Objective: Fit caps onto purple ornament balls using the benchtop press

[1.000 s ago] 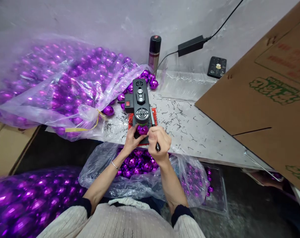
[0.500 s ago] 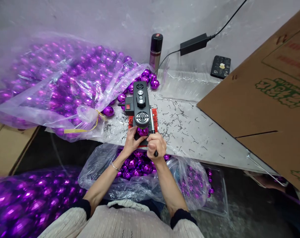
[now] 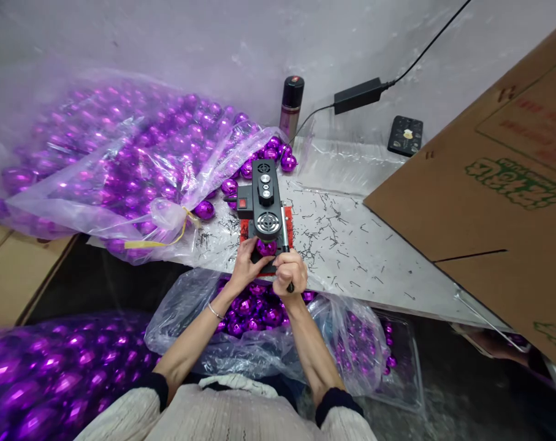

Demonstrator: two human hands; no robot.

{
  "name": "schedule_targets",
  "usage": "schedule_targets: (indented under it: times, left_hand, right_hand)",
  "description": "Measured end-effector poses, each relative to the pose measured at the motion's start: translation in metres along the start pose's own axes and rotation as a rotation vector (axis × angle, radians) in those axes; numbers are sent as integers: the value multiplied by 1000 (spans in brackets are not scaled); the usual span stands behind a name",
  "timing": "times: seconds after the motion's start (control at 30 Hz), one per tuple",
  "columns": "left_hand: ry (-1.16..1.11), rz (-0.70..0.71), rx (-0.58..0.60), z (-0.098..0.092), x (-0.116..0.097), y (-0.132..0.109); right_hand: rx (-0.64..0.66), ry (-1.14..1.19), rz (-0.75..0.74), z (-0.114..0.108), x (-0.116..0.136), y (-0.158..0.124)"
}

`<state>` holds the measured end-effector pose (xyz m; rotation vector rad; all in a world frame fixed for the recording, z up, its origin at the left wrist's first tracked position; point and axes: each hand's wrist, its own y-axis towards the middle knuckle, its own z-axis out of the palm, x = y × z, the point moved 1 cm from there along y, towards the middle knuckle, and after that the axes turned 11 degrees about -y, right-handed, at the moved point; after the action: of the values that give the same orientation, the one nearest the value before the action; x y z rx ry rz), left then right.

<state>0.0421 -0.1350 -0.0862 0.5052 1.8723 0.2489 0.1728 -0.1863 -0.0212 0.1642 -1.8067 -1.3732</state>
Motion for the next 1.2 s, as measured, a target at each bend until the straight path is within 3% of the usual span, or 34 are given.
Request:
schedule_targets:
  times: [0.17, 0.33, 0.47, 0.6, 0.67, 0.77, 0.87, 0.93, 1.0, 1.07, 1.2]
  left_hand:
    - [15, 3, -6, 3, 2, 2]
    - [9, 70, 16, -1, -2, 1]
    - [58, 182, 100, -15, -17, -27]
    - [121, 237, 245, -38, -25, -64]
    - [113, 240, 266, -50, -23, -64]
    - [104, 150, 86, -64, -11, -23]
    - [102, -53, -176, -70, 2, 53]
    - [127, -237, -245, -70, 7, 103]
    - [202, -424, -189, -67, 8, 141]
    - [268, -543, -91, -65, 7, 165]
    - [164, -603, 2, -65, 4, 174]
  right_hand:
    - [-7, -38, -32, -1, 4, 7]
    - [28, -153, 57, -8, 31, 49]
    - [78, -144, 104, -12, 46, 71]
    - [85, -128, 52, -14, 44, 64]
    - [75, -125, 38, -13, 41, 59]
    - [48, -112, 29, -11, 39, 56]
    - [33, -108, 32, -10, 40, 58]
    - [36, -108, 31, -9, 40, 59]
    - [44, -103, 29, -10, 40, 58]
    - [59, -104, 25, -12, 39, 57]
    - [90, -137, 18, -14, 38, 57]
